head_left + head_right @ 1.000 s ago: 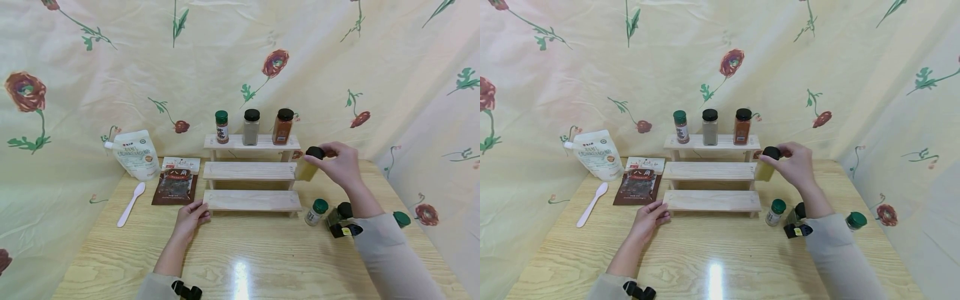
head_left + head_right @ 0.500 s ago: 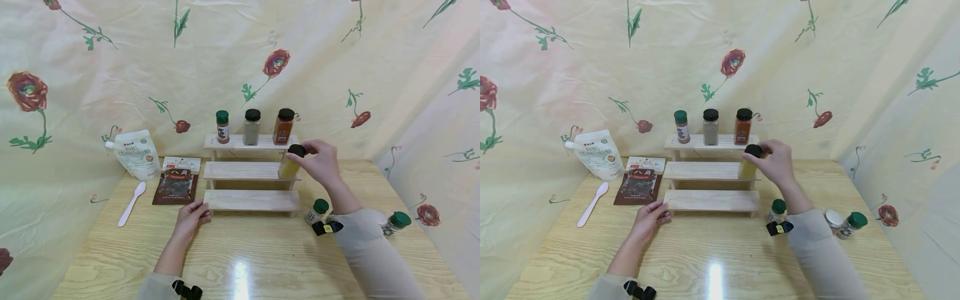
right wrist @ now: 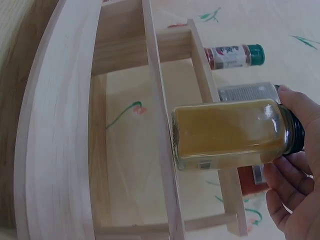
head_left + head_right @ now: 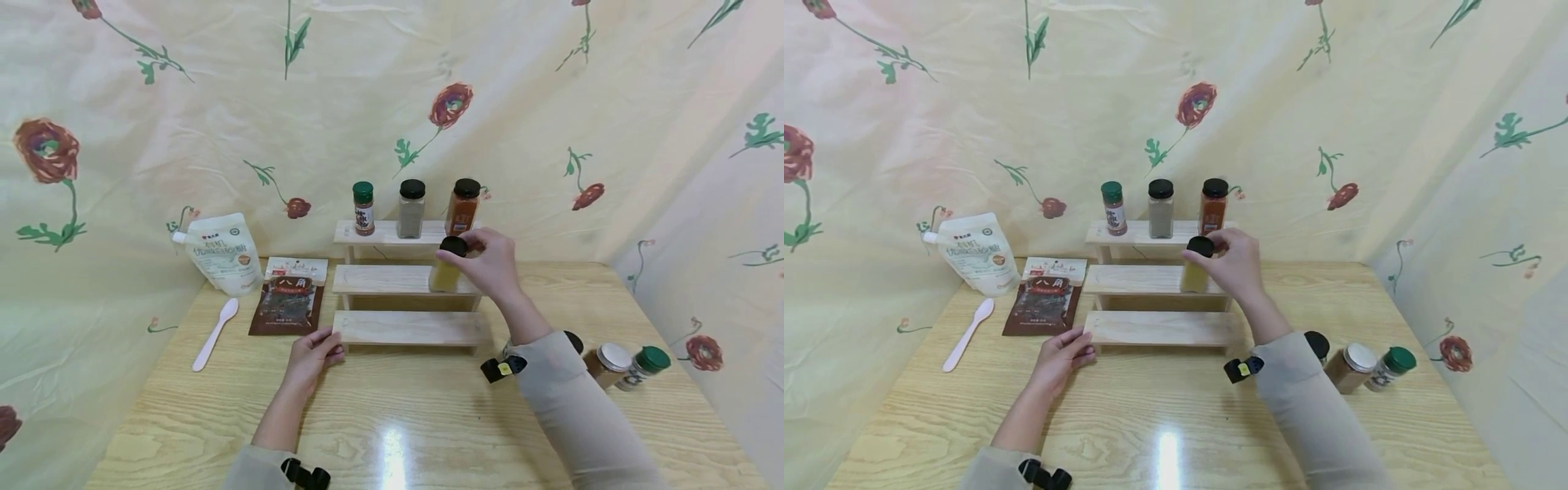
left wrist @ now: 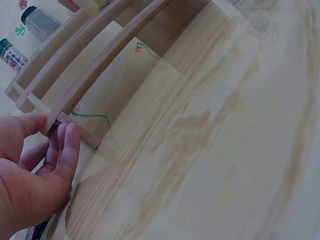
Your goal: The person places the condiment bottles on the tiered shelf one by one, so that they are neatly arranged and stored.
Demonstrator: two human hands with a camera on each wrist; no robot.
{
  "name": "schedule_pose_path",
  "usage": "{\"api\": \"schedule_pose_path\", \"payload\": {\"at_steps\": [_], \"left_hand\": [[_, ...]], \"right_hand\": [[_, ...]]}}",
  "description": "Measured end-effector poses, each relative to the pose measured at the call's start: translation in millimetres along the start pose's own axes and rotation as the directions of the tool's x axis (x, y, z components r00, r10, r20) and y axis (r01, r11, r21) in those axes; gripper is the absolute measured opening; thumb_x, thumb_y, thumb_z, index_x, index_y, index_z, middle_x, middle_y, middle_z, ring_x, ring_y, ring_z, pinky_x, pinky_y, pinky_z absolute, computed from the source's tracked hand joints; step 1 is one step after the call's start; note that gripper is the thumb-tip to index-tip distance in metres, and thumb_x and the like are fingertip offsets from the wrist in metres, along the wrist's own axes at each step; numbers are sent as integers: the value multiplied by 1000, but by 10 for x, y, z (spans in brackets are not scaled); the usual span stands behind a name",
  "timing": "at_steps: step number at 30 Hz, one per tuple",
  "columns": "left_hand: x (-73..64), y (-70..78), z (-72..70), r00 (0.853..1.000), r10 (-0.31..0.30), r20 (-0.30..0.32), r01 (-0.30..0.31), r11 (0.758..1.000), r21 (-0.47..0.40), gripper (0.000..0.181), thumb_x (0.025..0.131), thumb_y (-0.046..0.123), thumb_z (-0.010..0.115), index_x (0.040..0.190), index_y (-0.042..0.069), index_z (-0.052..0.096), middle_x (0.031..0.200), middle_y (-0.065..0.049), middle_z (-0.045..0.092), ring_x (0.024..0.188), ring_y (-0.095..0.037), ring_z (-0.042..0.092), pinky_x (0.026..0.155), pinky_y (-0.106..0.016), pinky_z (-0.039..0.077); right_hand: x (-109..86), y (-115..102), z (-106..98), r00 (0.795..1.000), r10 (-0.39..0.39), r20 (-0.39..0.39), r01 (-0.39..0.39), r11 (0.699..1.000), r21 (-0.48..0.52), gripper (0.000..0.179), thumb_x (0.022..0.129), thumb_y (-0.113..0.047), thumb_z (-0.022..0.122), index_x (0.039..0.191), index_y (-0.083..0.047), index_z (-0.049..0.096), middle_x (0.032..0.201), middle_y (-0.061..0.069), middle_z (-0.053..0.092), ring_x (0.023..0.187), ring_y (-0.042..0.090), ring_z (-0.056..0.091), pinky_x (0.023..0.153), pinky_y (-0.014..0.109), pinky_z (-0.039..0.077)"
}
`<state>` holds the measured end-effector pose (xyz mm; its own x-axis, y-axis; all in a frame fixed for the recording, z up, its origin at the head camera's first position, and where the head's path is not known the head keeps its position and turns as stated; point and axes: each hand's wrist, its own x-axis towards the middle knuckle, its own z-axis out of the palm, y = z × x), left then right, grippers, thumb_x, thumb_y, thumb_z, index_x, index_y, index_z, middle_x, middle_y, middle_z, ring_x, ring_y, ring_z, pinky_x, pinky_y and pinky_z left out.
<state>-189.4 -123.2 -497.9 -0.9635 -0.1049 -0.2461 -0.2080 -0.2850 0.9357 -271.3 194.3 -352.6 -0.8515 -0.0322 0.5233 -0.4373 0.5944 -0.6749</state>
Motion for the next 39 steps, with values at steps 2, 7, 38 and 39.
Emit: {"api": "schedule_pose_path", "payload": {"at_steps": [2,7,38,39], "left_hand": [[0,-4,0,1000,-1,-2,1,1000,-3,39,98,-2,63,133,-17,54,82,-6,67,72,-13,68,69,-24,65],[4,-9,1,1000,-6,-4,6,1000,2,39,98,-3,63,133,-16,54,83,-6,67,72,-12,68,70,-24,65],[23,-27,-8,1000,-10,-2,10,1000,2,40,98,-2,63,134,-17,53,84,-7,67,71,-11,68,71,-25,65],[22,-25,-7,1000,-7,-1,7,1000,0,40,98,-2,63,133,-17,53,84,-7,67,71,-11,68,71,-25,65]], "right_hand": [[14,-28,47,1000,6,3,-6,1000,-9,43,73,-28,94,98,1,74,96,12,69,80,22,64,66,21,51],[58,-106,167,1000,24,13,-23,999,-29,50,73,-32,94,103,2,74,97,14,69,83,25,62,68,30,50],[248,-503,810,995,-6,102,9,1000,-23,53,73,-45,91,101,-4,75,91,7,67,82,21,60,67,30,49],[254,-510,827,994,-8,105,10,1000,-20,53,72,-45,91,101,-4,75,91,7,67,81,21,60,66,30,49]]}}
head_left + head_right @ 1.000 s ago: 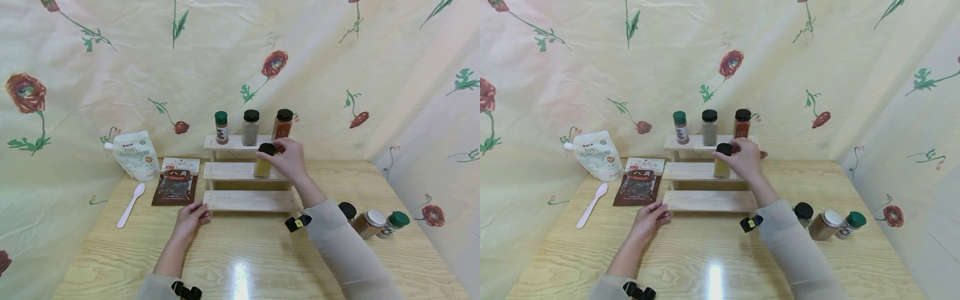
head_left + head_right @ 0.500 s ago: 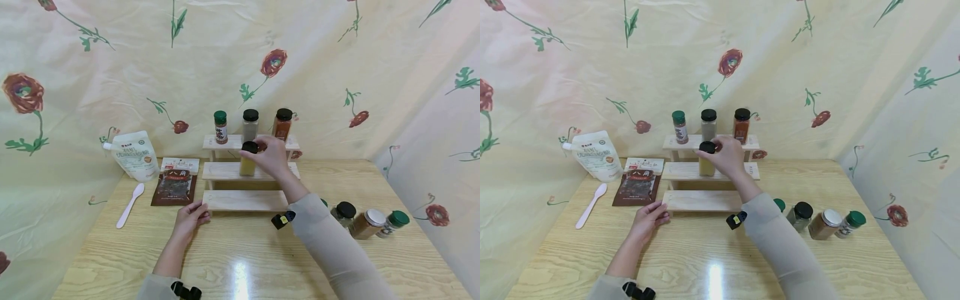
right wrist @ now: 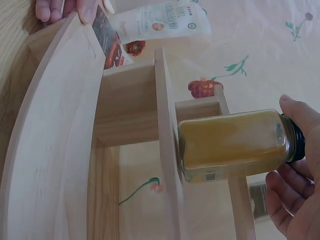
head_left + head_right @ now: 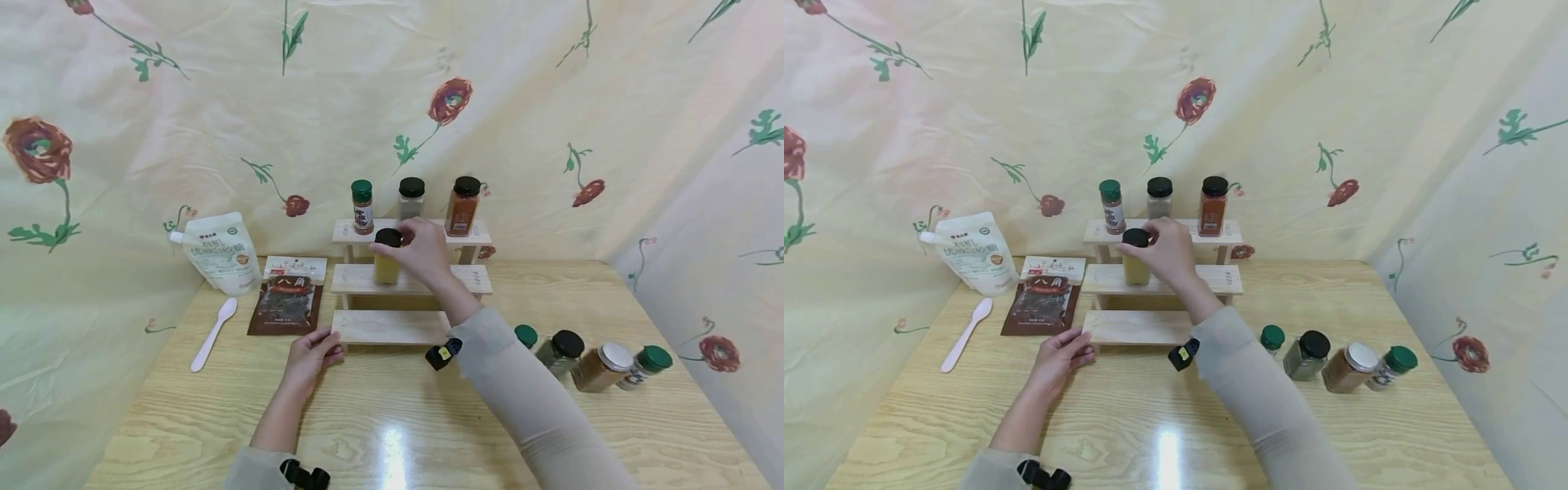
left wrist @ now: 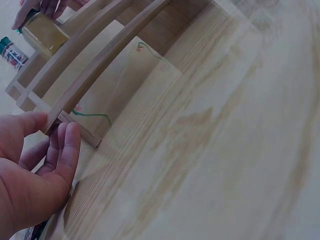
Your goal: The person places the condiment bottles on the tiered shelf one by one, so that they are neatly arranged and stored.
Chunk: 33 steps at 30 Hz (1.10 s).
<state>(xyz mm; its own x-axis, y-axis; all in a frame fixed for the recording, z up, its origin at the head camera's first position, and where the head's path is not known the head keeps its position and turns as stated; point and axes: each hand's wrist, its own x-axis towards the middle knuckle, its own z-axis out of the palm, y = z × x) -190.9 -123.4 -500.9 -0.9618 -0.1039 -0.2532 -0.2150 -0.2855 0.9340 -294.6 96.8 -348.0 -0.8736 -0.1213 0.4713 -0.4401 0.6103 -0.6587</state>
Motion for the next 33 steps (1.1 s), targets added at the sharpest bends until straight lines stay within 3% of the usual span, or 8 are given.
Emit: {"api": "schedule_pose_path", "payload": {"at_steps": [23,33], "left_hand": [[17,9,-12,1000,-2,7,2,1000,17,39,98,-1,64,132,-16,55,86,-8,66,75,-13,68,73,-25,65],[6,23,-9,1000,-3,7,3,1000,1,39,98,-2,64,132,-17,54,86,-9,66,74,-13,68,74,-26,65]], "right_hand": [[97,-216,292,998,12,65,-14,999,31,47,76,-45,90,101,-7,76,94,4,71,86,19,62,70,31,56],[64,-222,279,996,-2,88,2,1000,-7,53,75,-47,89,108,-8,74,102,4,70,93,20,62,76,33,56]]}}
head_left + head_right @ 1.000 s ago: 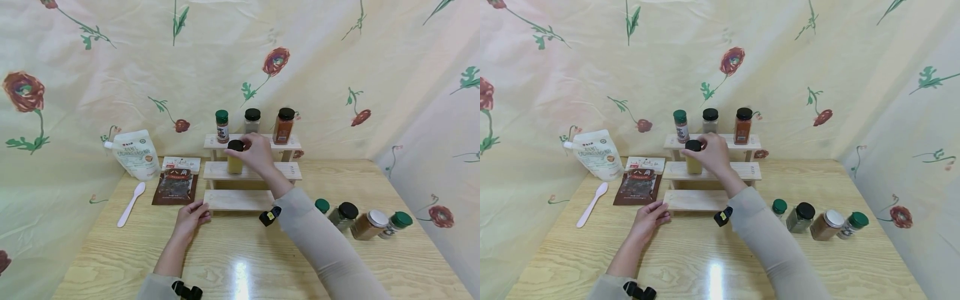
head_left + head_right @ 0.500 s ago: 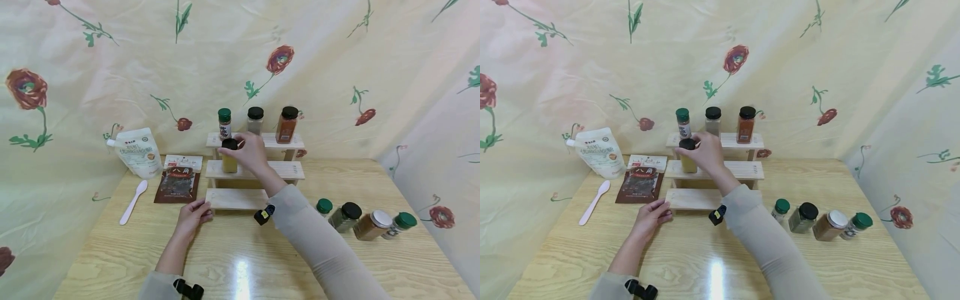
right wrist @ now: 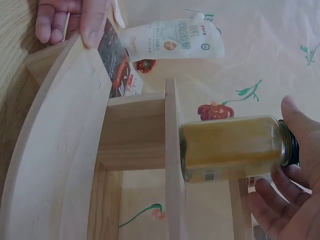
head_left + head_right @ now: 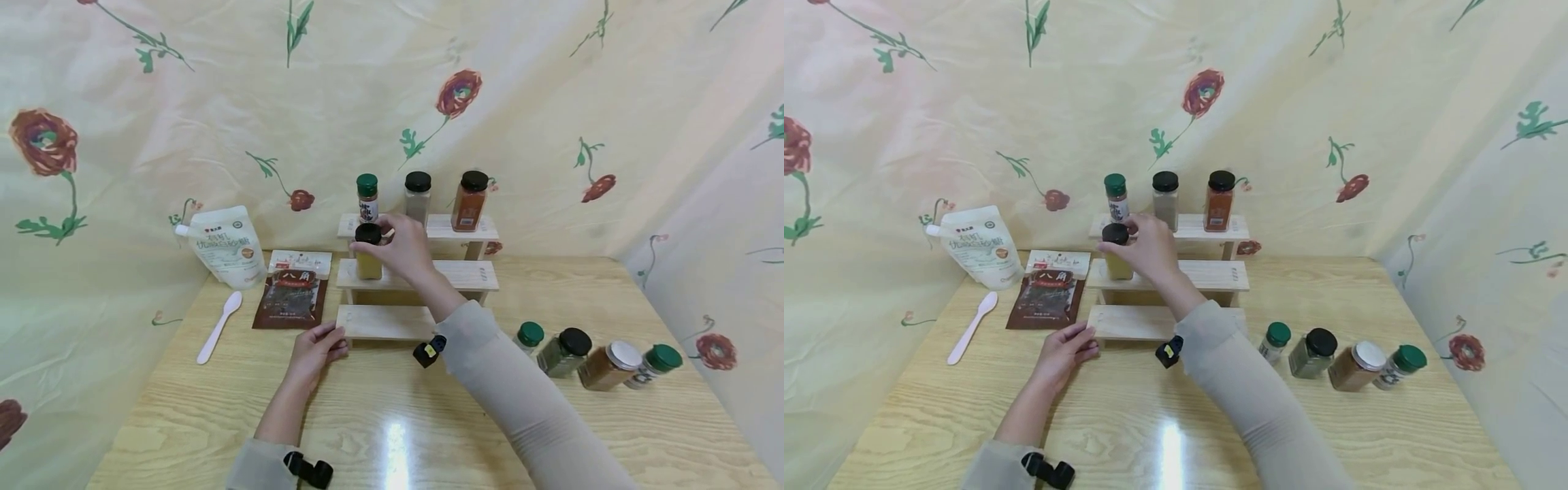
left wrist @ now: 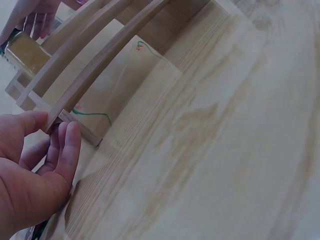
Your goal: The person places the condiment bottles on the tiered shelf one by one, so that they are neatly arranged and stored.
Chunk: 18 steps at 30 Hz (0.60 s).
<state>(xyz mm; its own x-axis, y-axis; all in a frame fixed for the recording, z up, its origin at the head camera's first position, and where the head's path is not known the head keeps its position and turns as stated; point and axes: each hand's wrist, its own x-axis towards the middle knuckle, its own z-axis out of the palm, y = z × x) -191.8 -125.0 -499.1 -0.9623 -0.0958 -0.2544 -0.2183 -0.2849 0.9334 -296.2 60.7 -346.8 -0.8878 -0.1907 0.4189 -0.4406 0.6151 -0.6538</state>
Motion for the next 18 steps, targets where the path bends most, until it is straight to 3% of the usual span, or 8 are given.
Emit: {"api": "schedule_pose_path", "payload": {"at_steps": [10,18], "left_hand": [[-2,-10,-10,1000,-2,2,2,1000,5,39,98,-2,63,133,-18,53,86,-9,66,74,-14,69,74,-26,65],[8,-6,-3,1000,-9,-1,9,1000,11,39,98,-1,63,132,-17,54,86,-9,66,74,-14,68,74,-26,65]], "right_hand": [[-25,106,0,989,-26,148,36,997,-71,61,82,-46,84,126,-6,69,117,7,67,86,19,63,75,30,58],[-45,115,19,990,-29,135,34,999,-31,56,81,-44,86,121,-8,70,112,5,67,82,17,62,74,30,56]]}}
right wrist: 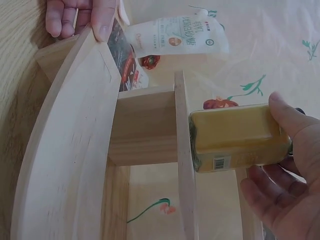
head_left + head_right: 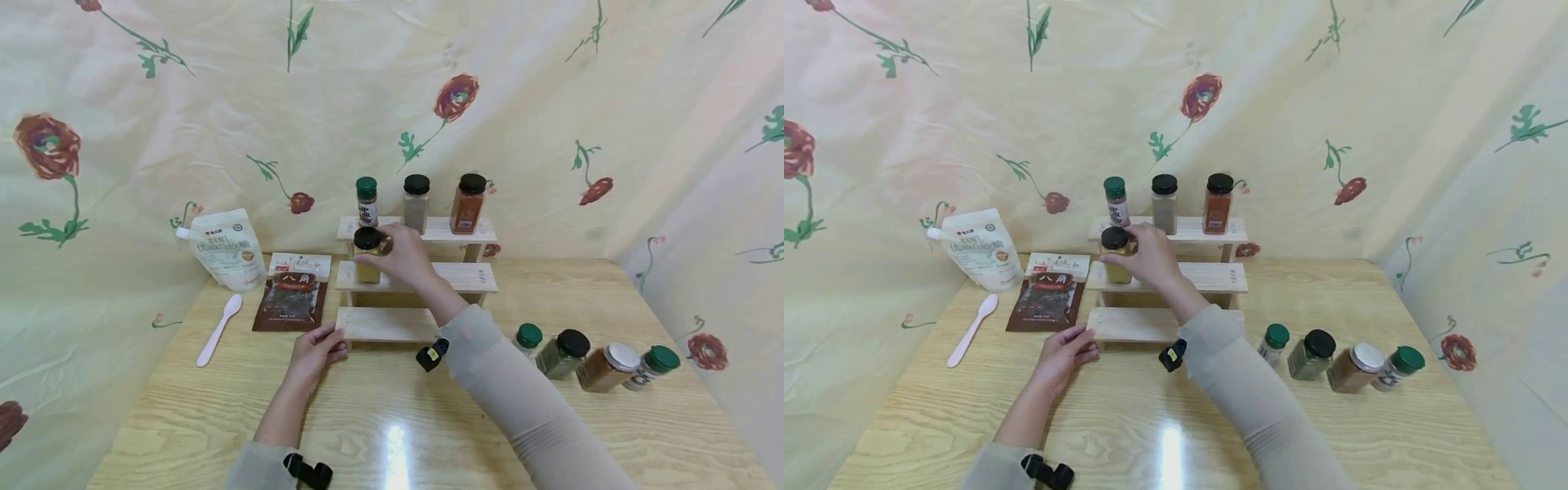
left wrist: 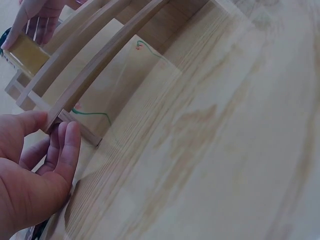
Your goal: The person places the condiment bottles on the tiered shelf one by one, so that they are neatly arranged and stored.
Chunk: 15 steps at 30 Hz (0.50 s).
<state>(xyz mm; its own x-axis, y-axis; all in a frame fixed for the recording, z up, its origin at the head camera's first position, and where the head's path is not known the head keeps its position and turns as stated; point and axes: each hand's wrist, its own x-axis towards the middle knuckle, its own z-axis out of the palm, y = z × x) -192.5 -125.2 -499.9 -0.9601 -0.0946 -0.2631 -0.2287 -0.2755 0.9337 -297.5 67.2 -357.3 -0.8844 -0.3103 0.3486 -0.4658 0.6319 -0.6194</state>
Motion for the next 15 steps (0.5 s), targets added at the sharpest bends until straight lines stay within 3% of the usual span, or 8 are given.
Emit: {"api": "schedule_pose_path", "payload": {"at_steps": [8,15], "left_hand": [[-18,0,4,1000,9,-2,-9,1000,-12,40,98,-1,63,133,-18,52,85,-9,65,73,-14,68,73,-26,65],[-24,-6,8,1000,24,1,-24,1000,-4,39,99,-1,62,132,-20,52,84,-9,66,72,-13,68,72,-26,65]], "right_hand": [[-4,12,-10,1000,-9,19,9,1000,22,49,81,-41,86,114,-8,71,108,5,68,84,18,64,74,30,58],[-3,31,-17,1000,-2,23,1,999,38,52,81,-42,86,118,-9,70,110,4,67,85,18,64,74,30,58]]}}
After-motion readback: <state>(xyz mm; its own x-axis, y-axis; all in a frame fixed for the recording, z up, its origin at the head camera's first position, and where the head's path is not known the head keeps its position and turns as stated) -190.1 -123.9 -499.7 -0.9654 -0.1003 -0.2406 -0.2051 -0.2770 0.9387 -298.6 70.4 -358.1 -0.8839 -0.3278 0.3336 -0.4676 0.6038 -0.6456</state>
